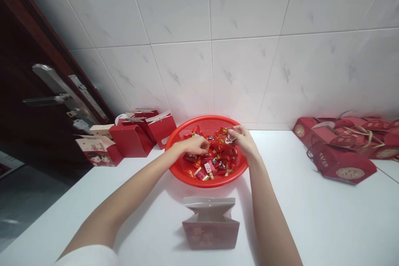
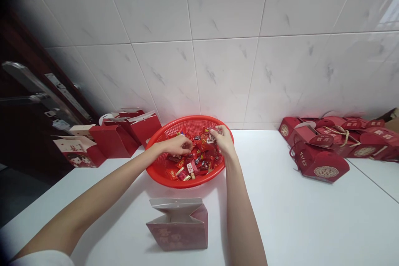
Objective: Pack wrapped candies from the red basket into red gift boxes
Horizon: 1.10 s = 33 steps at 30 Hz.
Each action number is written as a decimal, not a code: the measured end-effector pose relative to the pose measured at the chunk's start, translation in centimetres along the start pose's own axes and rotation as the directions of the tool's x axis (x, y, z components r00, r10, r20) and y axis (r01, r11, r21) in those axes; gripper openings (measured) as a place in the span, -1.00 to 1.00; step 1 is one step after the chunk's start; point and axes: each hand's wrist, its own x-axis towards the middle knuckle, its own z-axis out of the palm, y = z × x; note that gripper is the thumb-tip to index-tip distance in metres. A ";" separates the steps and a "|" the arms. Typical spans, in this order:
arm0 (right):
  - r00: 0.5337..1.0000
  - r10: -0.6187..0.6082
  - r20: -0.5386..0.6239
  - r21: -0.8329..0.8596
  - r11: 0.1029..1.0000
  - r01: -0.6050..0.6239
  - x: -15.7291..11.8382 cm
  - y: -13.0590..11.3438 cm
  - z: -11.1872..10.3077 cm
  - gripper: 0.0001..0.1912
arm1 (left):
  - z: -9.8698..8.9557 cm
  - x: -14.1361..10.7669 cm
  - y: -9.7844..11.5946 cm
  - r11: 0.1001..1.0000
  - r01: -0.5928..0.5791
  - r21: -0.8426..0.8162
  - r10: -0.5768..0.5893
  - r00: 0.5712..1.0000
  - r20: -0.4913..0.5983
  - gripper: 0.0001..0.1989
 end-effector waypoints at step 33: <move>0.988 -0.110 0.106 -0.228 0.965 0.132 0.6 1.1 -0.4 -0.70 | 0.3 0.5 -0.5 0.943 0.280 0.182 -0.278 0.960 -0.038 -0.57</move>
